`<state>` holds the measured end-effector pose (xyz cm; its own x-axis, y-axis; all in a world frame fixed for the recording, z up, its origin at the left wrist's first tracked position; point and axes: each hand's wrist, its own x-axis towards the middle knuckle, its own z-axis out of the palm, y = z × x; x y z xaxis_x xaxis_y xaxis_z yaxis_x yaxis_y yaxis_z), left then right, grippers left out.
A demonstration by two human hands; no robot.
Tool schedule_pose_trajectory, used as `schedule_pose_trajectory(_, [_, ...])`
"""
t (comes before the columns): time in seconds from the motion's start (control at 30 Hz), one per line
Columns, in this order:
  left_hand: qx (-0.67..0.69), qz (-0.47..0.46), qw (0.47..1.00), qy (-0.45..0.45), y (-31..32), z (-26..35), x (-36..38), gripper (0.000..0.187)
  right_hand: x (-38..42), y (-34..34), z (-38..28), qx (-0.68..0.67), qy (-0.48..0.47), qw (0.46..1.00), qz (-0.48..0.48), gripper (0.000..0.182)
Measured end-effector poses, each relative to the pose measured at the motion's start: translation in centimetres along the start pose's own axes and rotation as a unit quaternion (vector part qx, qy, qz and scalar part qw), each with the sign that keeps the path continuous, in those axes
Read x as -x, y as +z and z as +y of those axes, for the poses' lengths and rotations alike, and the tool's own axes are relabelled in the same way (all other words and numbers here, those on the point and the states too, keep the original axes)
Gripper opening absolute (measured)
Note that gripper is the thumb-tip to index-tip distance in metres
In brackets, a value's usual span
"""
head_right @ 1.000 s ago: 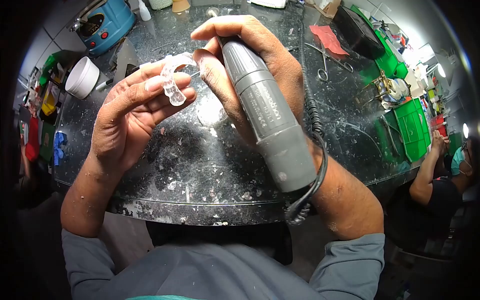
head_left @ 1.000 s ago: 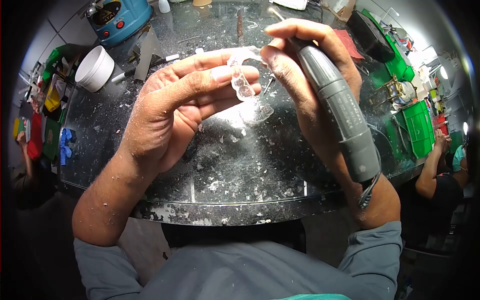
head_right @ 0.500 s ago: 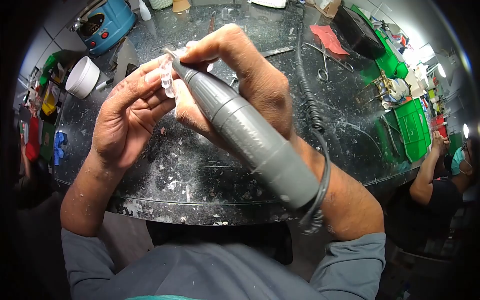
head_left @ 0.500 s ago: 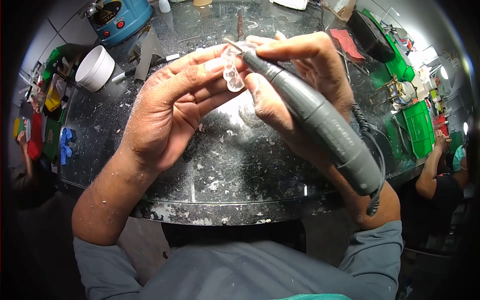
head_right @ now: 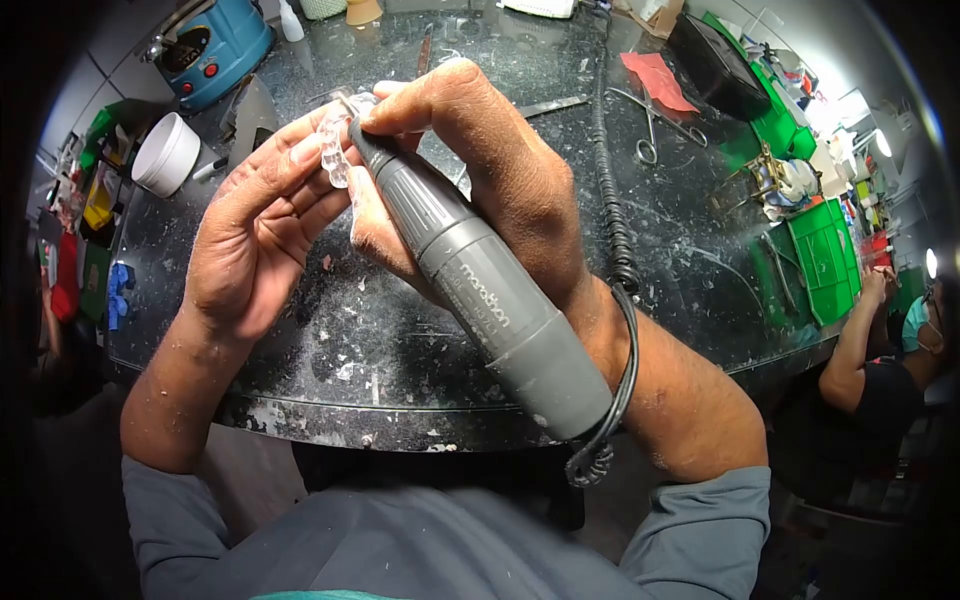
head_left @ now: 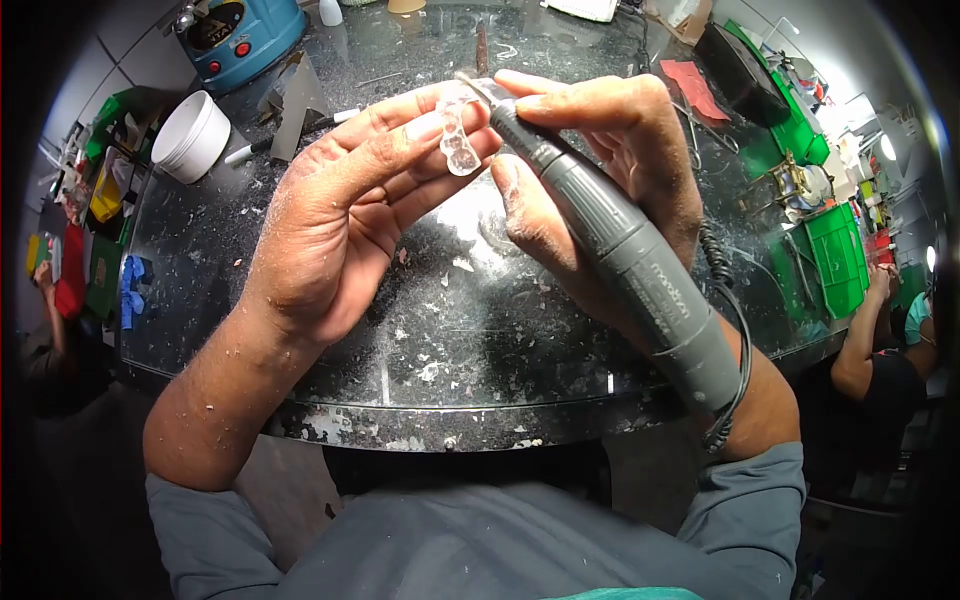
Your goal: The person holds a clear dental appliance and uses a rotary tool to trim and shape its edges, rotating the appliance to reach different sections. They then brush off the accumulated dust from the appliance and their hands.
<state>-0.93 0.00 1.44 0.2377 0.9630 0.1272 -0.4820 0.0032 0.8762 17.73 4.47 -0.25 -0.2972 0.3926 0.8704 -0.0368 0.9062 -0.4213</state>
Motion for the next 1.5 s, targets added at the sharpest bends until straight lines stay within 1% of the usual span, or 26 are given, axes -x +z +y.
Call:
schedule_pose_trajectory(0.03, [0.012, -0.003, 1.000, -0.003, 0.1, 0.0, 0.0, 0.041, 0.0, 0.2, 0.2, -0.027, -0.002, 0.999, 0.037, 0.037])
schedule_pose_trajectory(0.07, [0.025, -0.006, 1.000, -0.006, 0.1, -0.1, 0.0, 0.040, 0.1, 0.1, 0.2, -0.026, -0.002, 0.999, 0.037, 0.037])
schedule_pose_trajectory(0.13, [0.025, -0.001, 1.000, -0.010, -0.1, -0.2, 0.0, 0.041, 0.1, 0.0, 0.3, 0.038, -0.035, 0.999, 0.015, 0.040])
schedule_pose_trajectory(0.17, [0.025, 0.005, 1.000, -0.014, -0.1, -0.2, 0.0, 0.041, 0.1, 0.1, 0.2, 0.038, -0.035, 0.999, 0.016, 0.040])
schedule_pose_trajectory(0.23, [0.028, 0.001, 0.999, -0.015, 0.3, 0.0, 0.0, 0.041, 0.2, 0.4, 0.0, -0.038, 0.009, 0.998, 0.047, 0.040])
schedule_pose_trajectory(0.3, [0.030, -0.002, 0.999, -0.016, 0.2, 0.0, 0.0, 0.041, 0.1, 0.2, 0.0, -0.049, 0.012, 0.998, 0.043, 0.040])
schedule_pose_trajectory(0.37, [0.025, 0.000, 1.000, -0.015, -0.2, -0.4, 0.0, 0.041, 0.0, 0.0, 0.1, 0.066, -0.057, 0.996, 0.005, 0.040])
schedule_pose_trajectory(0.43, [0.028, 0.001, 1.000, -0.013, 0.3, -0.1, 0.0, 0.040, 0.1, 0.0, -0.1, 0.051, -0.041, 0.998, 0.010, 0.040])
schedule_pose_trajectory(0.5, [0.031, 0.004, 0.999, -0.012, 0.3, -0.1, 0.1, 0.039, 0.0, -0.3, -0.2, -0.015, -0.015, 1.000, -0.017, 0.038])
schedule_pose_trajectory(0.53, [0.026, 0.006, 1.000, -0.012, 0.1, -0.3, 0.1, 0.039, 0.0, -0.5, -0.2, -0.015, -0.015, 1.000, -0.017, 0.038])
schedule_pose_trajectory(0.63, [0.022, 0.011, 1.000, -0.012, 0.2, -0.3, 0.0, 0.039, -0.1, -0.8, -0.4, 0.078, -0.046, 0.993, -0.082, 0.039])
schedule_pose_trajectory(0.7, [0.023, 0.014, 1.000, -0.011, 0.2, -0.3, 0.1, 0.039, 0.1, -0.4, -0.3, -0.004, -0.001, 1.000, -0.024, 0.036])
schedule_pose_trajectory(0.77, [0.020, 0.018, 1.000, -0.012, 0.2, -0.2, 0.1, 0.039, 0.1, -0.1, 0.4, -0.019, -0.036, 0.999, 0.005, 0.042])
schedule_pose_trajectory(0.8, [0.020, 0.017, 1.000, -0.012, 0.3, -0.3, 0.1, 0.039, 0.0, -0.2, 0.3, -0.019, -0.037, 0.999, 0.005, 0.042])
schedule_pose_trajectory(0.87, [0.012, 0.024, 1.000, -0.002, 0.3, -0.4, 0.0, 0.039, 0.0, -0.4, -0.2, 0.028, -0.042, 0.998, -0.046, 0.035])
schedule_pose_trajectory(0.9, [0.012, 0.024, 1.000, -0.002, 0.4, -0.3, 0.1, 0.039, 0.0, -0.4, -0.3, 0.028, -0.042, 0.998, -0.046, 0.035])
schedule_pose_trajectory(0.97, [0.020, -0.002, 1.000, -0.001, 0.5, -0.1, 0.2, 0.039, 0.1, -0.4, -0.5, -0.010, 0.003, 1.000, -0.024, 0.035])
schedule_pose_trajectory(1.0, [0.020, -0.002, 1.000, -0.001, 0.4, -0.1, 0.2, 0.039, -0.2, -0.8, 0.0, 0.024, -0.055, 0.996, -0.066, 0.036])
schedule_pose_trajectory(1.03, [0.009, 0.009, 1.000, -0.002, 0.4, -0.3, 0.1, 0.040, -0.2, -0.8, -0.1, 0.025, -0.055, 0.996, -0.066, 0.036])
schedule_pose_trajectory(1.1, [-0.002, 0.020, 1.000, -0.004, 0.4, -0.3, 0.1, 0.040, -0.1, -0.8, -0.4, 0.026, -0.013, 0.998, -0.063, 0.036])
schedule_pose_trajectory(1.2, [-0.017, 0.000, 1.000, 0.002, 0.4, -0.2, 0.2, 0.041, -0.2, -0.8, -1.2, 0.035, -0.003, 0.997, -0.068, 0.036])
schedule_pose_trajectory(1.23, [-0.028, 0.011, 1.000, 0.009, 0.3, -0.4, 0.1, 0.041, -0.3, -0.8, -1.3, 0.039, 0.001, 0.997, -0.071, 0.036])
schedule_pose_trajectory(1.27, [-0.038, 0.023, 0.999, 0.017, 0.3, -0.6, 0.0, 0.041, -0.1, -0.7, -0.9, 0.013, 0.006, 0.997, -0.073, 0.036])
schedule_pose_trajectory(1.37, [-0.050, 0.014, 0.998, 0.019, 0.7, -0.1, 0.2, 0.042, 0.0, -0.9, -0.6, -0.001, 0.010, 0.999, -0.048, 0.036])
schedule_pose_trajectory(1.43, [-0.053, 0.017, 0.998, 0.026, 0.3, -0.5, 0.1, 0.042, -0.1, -0.8, -0.7, 0.010, 0.001, 0.999, -0.050, 0.035])
schedule_pose_trajectory(1.5, [-0.055, 0.019, 0.998, 0.034, 0.3, -0.5, 0.0, 0.042, -0.2, -0.9, -0.7, 0.014, -0.012, 0.996, -0.083, 0.036])
